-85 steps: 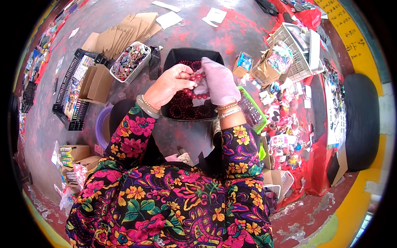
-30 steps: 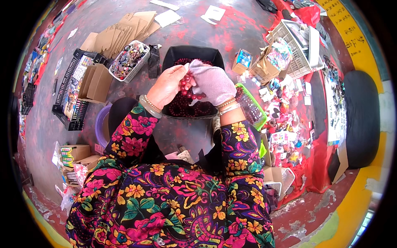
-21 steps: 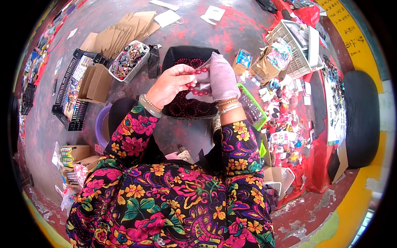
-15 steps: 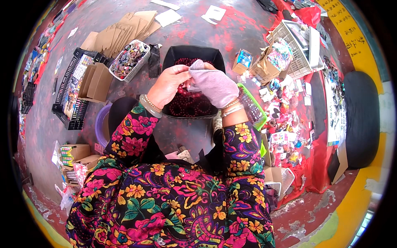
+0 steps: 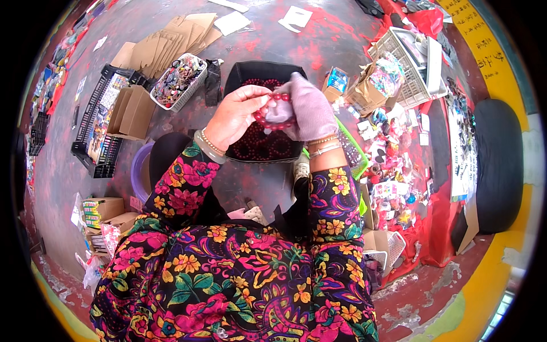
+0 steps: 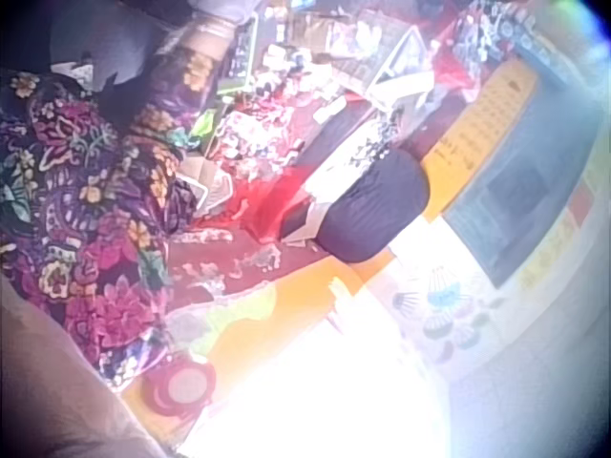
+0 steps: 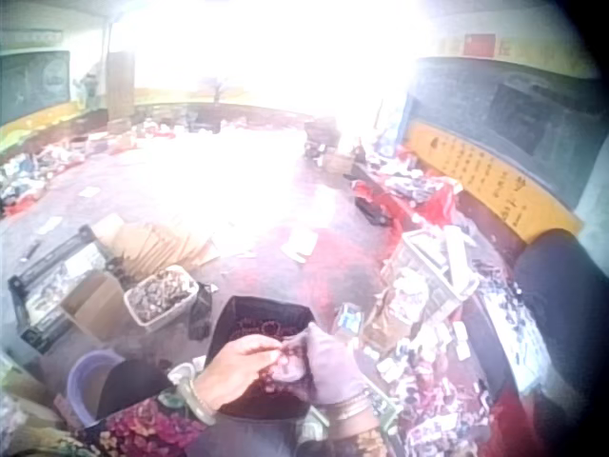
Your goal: The person sits on the floor and repeatedly wipes red beaded necklaces with a grey cloth. They pick up necklaces from a black tray, wipe them thoroughly, and place them into a green basket.
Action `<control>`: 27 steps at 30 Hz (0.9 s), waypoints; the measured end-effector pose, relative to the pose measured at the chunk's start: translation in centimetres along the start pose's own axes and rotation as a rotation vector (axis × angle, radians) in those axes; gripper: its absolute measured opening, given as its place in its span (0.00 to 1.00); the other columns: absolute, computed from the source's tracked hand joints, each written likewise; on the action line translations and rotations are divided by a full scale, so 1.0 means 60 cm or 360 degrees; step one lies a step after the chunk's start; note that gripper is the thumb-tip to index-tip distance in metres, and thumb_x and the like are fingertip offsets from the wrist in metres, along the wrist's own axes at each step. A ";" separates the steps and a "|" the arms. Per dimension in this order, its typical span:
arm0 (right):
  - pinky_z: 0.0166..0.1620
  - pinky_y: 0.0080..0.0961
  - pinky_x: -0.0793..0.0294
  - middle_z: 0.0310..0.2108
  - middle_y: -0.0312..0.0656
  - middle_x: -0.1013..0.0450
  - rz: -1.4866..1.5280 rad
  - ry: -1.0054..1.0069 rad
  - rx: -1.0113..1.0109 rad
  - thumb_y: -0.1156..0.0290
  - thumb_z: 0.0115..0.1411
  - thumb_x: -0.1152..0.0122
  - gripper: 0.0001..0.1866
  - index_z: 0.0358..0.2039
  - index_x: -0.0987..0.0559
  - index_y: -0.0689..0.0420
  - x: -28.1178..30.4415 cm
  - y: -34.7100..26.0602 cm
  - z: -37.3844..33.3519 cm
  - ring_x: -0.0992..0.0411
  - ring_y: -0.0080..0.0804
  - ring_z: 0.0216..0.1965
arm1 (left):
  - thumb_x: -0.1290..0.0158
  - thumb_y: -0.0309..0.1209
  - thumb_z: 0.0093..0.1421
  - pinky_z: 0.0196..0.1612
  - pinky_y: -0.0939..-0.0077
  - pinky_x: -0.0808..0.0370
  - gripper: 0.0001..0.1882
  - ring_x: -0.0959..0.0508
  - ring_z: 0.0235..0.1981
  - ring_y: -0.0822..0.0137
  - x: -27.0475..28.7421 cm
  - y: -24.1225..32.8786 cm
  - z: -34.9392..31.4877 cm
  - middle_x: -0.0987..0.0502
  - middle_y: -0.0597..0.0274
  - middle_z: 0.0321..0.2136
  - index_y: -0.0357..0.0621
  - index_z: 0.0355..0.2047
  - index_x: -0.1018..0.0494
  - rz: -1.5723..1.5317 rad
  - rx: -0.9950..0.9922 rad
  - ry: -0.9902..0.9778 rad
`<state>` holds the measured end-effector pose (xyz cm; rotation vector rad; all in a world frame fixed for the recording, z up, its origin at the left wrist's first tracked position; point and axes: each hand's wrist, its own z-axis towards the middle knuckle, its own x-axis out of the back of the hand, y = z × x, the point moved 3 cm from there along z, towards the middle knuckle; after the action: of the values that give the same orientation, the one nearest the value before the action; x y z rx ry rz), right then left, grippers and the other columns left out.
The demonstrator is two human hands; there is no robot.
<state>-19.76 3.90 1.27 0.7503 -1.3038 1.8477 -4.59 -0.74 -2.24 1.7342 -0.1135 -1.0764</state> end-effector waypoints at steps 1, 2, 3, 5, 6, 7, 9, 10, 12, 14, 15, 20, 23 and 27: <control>0.36 0.30 0.26 0.32 0.46 0.27 -0.0065 -0.0014 0.0190 0.70 0.50 0.41 0.14 0.38 0.30 0.58 0.004 -0.025 -0.001 0.26 0.42 0.36 | 0.52 0.24 0.61 0.36 0.81 0.30 0.09 0.27 0.31 0.72 0.001 0.005 -0.001 0.24 0.57 0.36 0.37 0.42 0.30 0.0037 -0.0044 0.0018; 0.34 0.28 0.25 0.32 0.45 0.27 -0.0247 -0.0105 0.0364 0.69 0.50 0.39 0.17 0.39 0.31 0.58 0.012 -0.050 -0.001 0.26 0.40 0.35 | 0.52 0.24 0.61 0.34 0.81 0.30 0.09 0.27 0.29 0.73 0.001 0.008 -0.001 0.25 0.58 0.33 0.37 0.41 0.31 0.0128 -0.0052 0.0110; 0.32 0.27 0.25 0.32 0.44 0.27 -0.0430 -0.0191 0.0535 0.68 0.49 0.37 0.19 0.40 0.31 0.58 0.018 -0.075 -0.002 0.25 0.39 0.33 | 0.52 0.25 0.62 0.33 0.81 0.30 0.08 0.27 0.29 0.73 -0.002 0.009 -0.002 0.25 0.59 0.31 0.37 0.41 0.32 0.0142 -0.0012 0.0156; 0.32 0.30 0.25 0.34 0.45 0.28 -0.0629 -0.0293 0.0353 0.69 0.51 0.42 0.16 0.41 0.31 0.57 0.008 -0.076 -0.001 0.25 0.41 0.31 | 0.53 0.28 0.63 0.31 0.80 0.30 0.08 0.28 0.27 0.73 -0.005 0.010 -0.004 0.25 0.60 0.28 0.37 0.40 0.32 0.0167 0.0068 0.0249; 0.31 0.31 0.25 0.34 0.46 0.28 -0.0663 -0.0266 0.0321 0.70 0.52 0.44 0.15 0.41 0.31 0.57 -0.001 -0.070 0.000 0.25 0.41 0.31 | 0.53 0.29 0.63 0.31 0.80 0.30 0.08 0.28 0.27 0.73 -0.003 0.008 -0.002 0.26 0.61 0.27 0.38 0.40 0.33 0.0139 0.0045 0.0207; 0.31 0.32 0.25 0.34 0.46 0.28 -0.0698 -0.0239 0.0290 0.70 0.52 0.46 0.14 0.41 0.31 0.57 -0.006 -0.065 0.001 0.25 0.41 0.30 | 0.53 0.30 0.64 0.31 0.79 0.30 0.09 0.28 0.26 0.73 0.002 0.004 0.001 0.26 0.61 0.27 0.38 0.39 0.33 0.0111 0.0022 0.0166; 0.32 0.34 0.26 0.34 0.47 0.27 -0.0515 -0.0263 0.0268 0.74 0.51 0.48 0.12 0.37 0.31 0.59 -0.001 -0.064 0.003 0.25 0.43 0.32 | 0.54 0.33 0.64 0.31 0.79 0.30 0.10 0.28 0.26 0.72 0.003 0.004 0.002 0.27 0.60 0.28 0.39 0.39 0.33 0.0052 0.0062 0.0093; 0.32 0.34 0.26 0.33 0.47 0.27 -0.0609 -0.0246 0.0169 0.75 0.50 0.47 0.12 0.37 0.32 0.59 0.001 -0.067 0.007 0.25 0.43 0.32 | 0.54 0.34 0.64 0.31 0.78 0.30 0.10 0.28 0.26 0.72 0.000 0.009 -0.001 0.27 0.60 0.29 0.39 0.39 0.33 0.0020 0.0124 0.0062; 0.33 0.35 0.27 0.31 0.49 0.28 -0.0716 -0.0153 0.0016 0.76 0.50 0.47 0.11 0.35 0.33 0.60 0.002 -0.061 0.012 0.26 0.45 0.33 | 0.53 0.33 0.64 0.34 0.77 0.29 0.10 0.27 0.29 0.70 -0.002 0.016 -0.003 0.27 0.58 0.32 0.40 0.40 0.33 -0.0114 0.0171 -0.0036; 0.34 0.36 0.26 0.31 0.50 0.27 -0.0669 -0.0104 -0.0137 0.76 0.52 0.49 0.10 0.37 0.31 0.62 0.008 -0.055 0.010 0.25 0.46 0.33 | 0.53 0.30 0.63 0.36 0.77 0.29 0.10 0.27 0.31 0.70 -0.009 0.018 -0.010 0.26 0.58 0.32 0.39 0.42 0.33 -0.0041 0.0201 0.0013; 0.34 0.37 0.25 0.31 0.51 0.27 -0.0650 -0.0078 -0.0218 0.76 0.53 0.50 0.11 0.38 0.30 0.63 0.013 -0.050 0.009 0.25 0.47 0.34 | 0.52 0.29 0.62 0.37 0.76 0.29 0.10 0.27 0.32 0.69 -0.017 0.019 -0.011 0.26 0.58 0.33 0.39 0.42 0.34 -0.0006 0.0217 0.0031; 0.35 0.34 0.26 0.31 0.51 0.27 -0.0391 0.0120 0.0084 0.73 0.49 0.43 0.15 0.38 0.30 0.63 0.013 -0.028 0.011 0.25 0.46 0.34 | 0.52 0.23 0.60 0.40 0.78 0.30 0.12 0.28 0.34 0.71 -0.017 0.018 -0.005 0.27 0.56 0.34 0.37 0.45 0.36 0.0062 0.0001 0.0098; 0.36 0.29 0.28 0.29 0.49 0.27 0.0117 -0.0105 -0.0026 0.66 0.49 0.37 0.18 0.38 0.29 0.61 0.016 -0.031 0.000 0.25 0.43 0.33 | 0.52 0.24 0.61 0.35 0.80 0.31 0.10 0.29 0.29 0.73 -0.005 0.018 -0.001 0.27 0.57 0.34 0.37 0.43 0.35 0.0249 -0.0074 0.0019; 0.34 0.24 0.27 0.32 0.41 0.24 -0.0094 -0.0218 0.0070 0.66 0.53 0.40 0.16 0.42 0.26 0.56 0.011 -0.051 -0.013 0.24 0.31 0.32 | 0.54 0.28 0.63 0.29 0.83 0.32 0.09 0.30 0.24 0.75 -0.002 0.019 -0.003 0.27 0.60 0.30 0.38 0.42 0.34 0.0565 0.0109 0.0064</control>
<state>-17.61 5.44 3.16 0.9433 -1.3151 1.8097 -4.08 -1.09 -1.26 1.7147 -0.4212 -0.7838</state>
